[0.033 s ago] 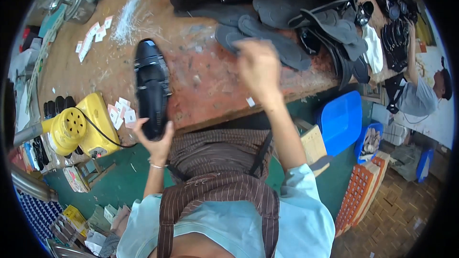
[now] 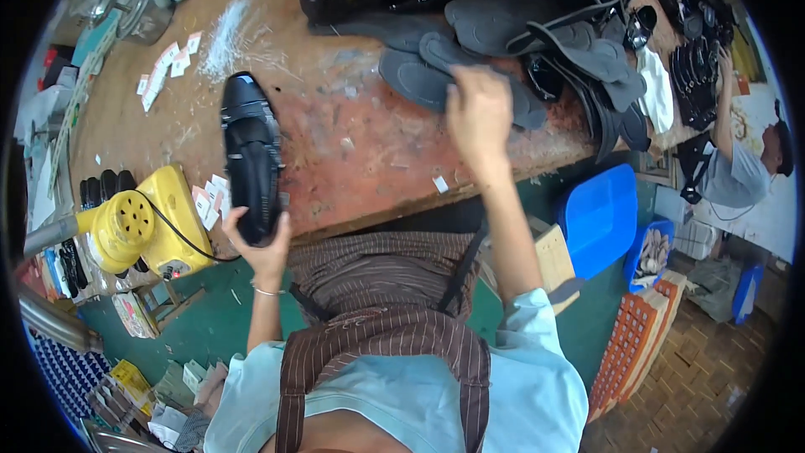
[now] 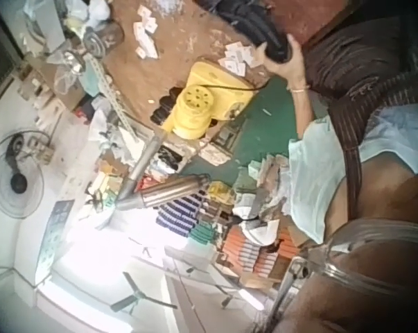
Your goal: Placing insoles into black shoes and applying labels to the inner soles.
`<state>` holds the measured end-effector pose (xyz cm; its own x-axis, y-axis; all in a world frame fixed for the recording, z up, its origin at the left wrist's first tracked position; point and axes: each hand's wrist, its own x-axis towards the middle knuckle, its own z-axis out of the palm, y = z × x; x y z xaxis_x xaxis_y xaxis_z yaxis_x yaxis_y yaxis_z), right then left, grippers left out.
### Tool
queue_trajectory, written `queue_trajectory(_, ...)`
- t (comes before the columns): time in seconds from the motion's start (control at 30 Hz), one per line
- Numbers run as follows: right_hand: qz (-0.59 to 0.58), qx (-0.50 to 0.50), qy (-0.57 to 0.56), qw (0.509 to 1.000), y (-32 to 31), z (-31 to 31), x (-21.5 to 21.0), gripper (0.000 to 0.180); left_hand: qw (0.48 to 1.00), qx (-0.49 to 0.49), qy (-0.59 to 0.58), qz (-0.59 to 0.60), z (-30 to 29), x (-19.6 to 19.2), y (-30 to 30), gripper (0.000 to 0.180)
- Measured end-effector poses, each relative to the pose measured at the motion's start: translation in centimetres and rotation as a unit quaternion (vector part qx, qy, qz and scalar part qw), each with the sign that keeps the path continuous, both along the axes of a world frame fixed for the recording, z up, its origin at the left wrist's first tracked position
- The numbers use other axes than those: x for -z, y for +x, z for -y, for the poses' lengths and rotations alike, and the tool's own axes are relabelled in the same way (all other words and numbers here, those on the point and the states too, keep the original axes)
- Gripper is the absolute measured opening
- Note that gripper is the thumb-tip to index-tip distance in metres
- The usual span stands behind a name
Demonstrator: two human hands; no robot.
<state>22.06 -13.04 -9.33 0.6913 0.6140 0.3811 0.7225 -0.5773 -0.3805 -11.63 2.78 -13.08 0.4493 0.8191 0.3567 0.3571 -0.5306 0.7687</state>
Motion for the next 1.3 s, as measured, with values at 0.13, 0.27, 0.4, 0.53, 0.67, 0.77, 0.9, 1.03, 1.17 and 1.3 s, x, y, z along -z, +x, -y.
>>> queue_trajectory(0.13, 0.046, 0.044, -0.079, 0.995, 4.9, 4.8, 4.2, 0.05, 0.976, -0.018, 0.135, -0.17, -6.1, -3.7, 2.8, 0.062)
queue_trajectory(0.27, 0.04, -0.029, -0.083, 0.995, 6.1, 4.9, 2.2, 0.035, 0.954, 0.1, 0.251, -0.132, -8.2, -8.3, 11.1, 0.052)
queue_trajectory(0.4, 0.041, 0.056, -0.015, 0.997, 4.2, 4.3, -4.0, 0.019, 0.925, 0.235, 0.288, -0.074, -10.2, -7.6, 24.1, 0.047)
queue_trajectory(0.53, -0.166, 0.039, 0.228, 0.959, 1.2, 5.1, -6.7, 0.036, 0.921, 0.26, 0.236, -0.171, -11.7, -5.5, 31.7, 0.027)
queue_trajectory(0.67, -0.388, 0.029, 0.387, 0.836, -0.9, 7.3, -6.6, 0.04, 0.941, 0.263, 0.214, 0.007, -7.2, -9.1, 26.4, 0.016)
queue_trajectory(0.77, -0.452, 0.078, 0.369, 0.808, -1.4, 9.3, -3.8, 0.037, 0.933, 0.293, 0.205, -0.038, -2.4, -10.3, 17.9, 0.021)
queue_trajectory(0.9, -0.436, 0.024, 0.261, 0.861, -3.2, 9.0, -4.4, 0.037, 0.925, 0.308, 0.191, -0.115, 1.7, -6.7, 8.6, 0.031)
queue_trajectory(1.03, -0.342, -0.032, 0.166, 0.924, -4.6, 7.4, -4.4, 0.047, 0.924, 0.285, 0.166, -0.193, 4.6, -3.7, 5.6, 0.024)
queue_trajectory(1.17, -0.247, -0.132, 0.055, 0.958, -5.7, 7.6, -5.3, 0.05, 0.96, 0.231, 0.104, -0.118, 5.1, -3.5, 6.8, 0.014)
queue_trajectory(1.3, -0.013, -0.274, -0.1, 0.956, -6.0, 7.6, -6.2, 0.044, 0.972, 0.192, 0.108, -0.078, 5.1, -3.2, 6.1, 0.014)
